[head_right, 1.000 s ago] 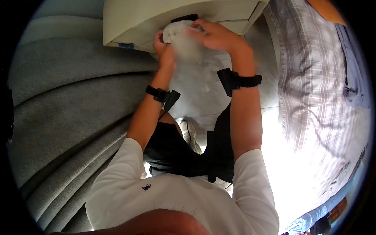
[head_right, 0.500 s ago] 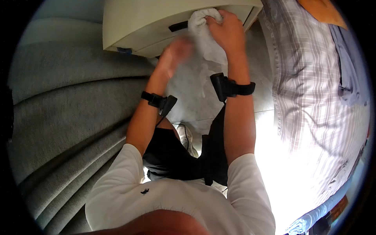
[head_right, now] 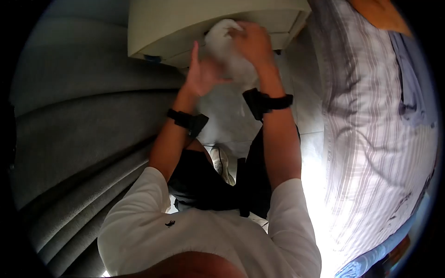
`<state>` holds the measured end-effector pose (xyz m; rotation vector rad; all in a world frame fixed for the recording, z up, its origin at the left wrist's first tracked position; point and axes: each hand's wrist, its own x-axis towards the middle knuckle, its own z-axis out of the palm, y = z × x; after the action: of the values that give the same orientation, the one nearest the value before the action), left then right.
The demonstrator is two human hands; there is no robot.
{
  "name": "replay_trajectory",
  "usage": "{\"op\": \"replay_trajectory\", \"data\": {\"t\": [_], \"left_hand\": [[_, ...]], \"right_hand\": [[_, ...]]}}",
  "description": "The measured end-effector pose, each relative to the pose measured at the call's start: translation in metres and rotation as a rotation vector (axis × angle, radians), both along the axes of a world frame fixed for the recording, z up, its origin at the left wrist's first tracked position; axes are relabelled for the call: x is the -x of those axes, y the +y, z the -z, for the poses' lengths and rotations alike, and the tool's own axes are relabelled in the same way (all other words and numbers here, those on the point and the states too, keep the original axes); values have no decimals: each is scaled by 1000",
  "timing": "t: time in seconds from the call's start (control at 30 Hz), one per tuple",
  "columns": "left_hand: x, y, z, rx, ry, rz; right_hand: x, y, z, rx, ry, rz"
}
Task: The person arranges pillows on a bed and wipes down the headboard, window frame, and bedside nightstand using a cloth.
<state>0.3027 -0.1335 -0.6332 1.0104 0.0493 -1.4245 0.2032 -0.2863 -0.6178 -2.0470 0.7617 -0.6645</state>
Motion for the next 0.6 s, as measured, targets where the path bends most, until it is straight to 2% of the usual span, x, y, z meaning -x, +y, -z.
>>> {"op": "replay_trajectory", "data": {"t": [0.03,0.1,0.17,0.23,0.27,0.33,0.4,0.43,0.47,0.53,0.6], "left_hand": [[2,0,-1,104,30,74],[6,1,-5,159,-34,3],[6,3,1,206,-100,-50],[-2,8,25,238,-119,-368],[-8,12,34,236,-121,-355],[-30,26,43,197,-408,-619],[-51,43,37,204,-367,-690],[-58,51,36,213,-320,-768],[-63,58,38,206,-316,-774],[-76,68,45,219,-350,-730],[-68,63,43,153,-321,-746]], "right_hand": [[5,2,-11,-88,-7,22],[0,10,-15,-180,-6,43],[-20,31,-10,114,-63,101],[-35,57,-15,151,16,63],[-37,63,-18,192,90,23],[-29,68,-23,184,119,-20],[-22,63,-19,180,158,-78],[-14,52,-11,227,200,-12],[-4,43,-4,275,244,49],[17,20,-16,192,398,42],[32,3,-14,325,311,118]]}}
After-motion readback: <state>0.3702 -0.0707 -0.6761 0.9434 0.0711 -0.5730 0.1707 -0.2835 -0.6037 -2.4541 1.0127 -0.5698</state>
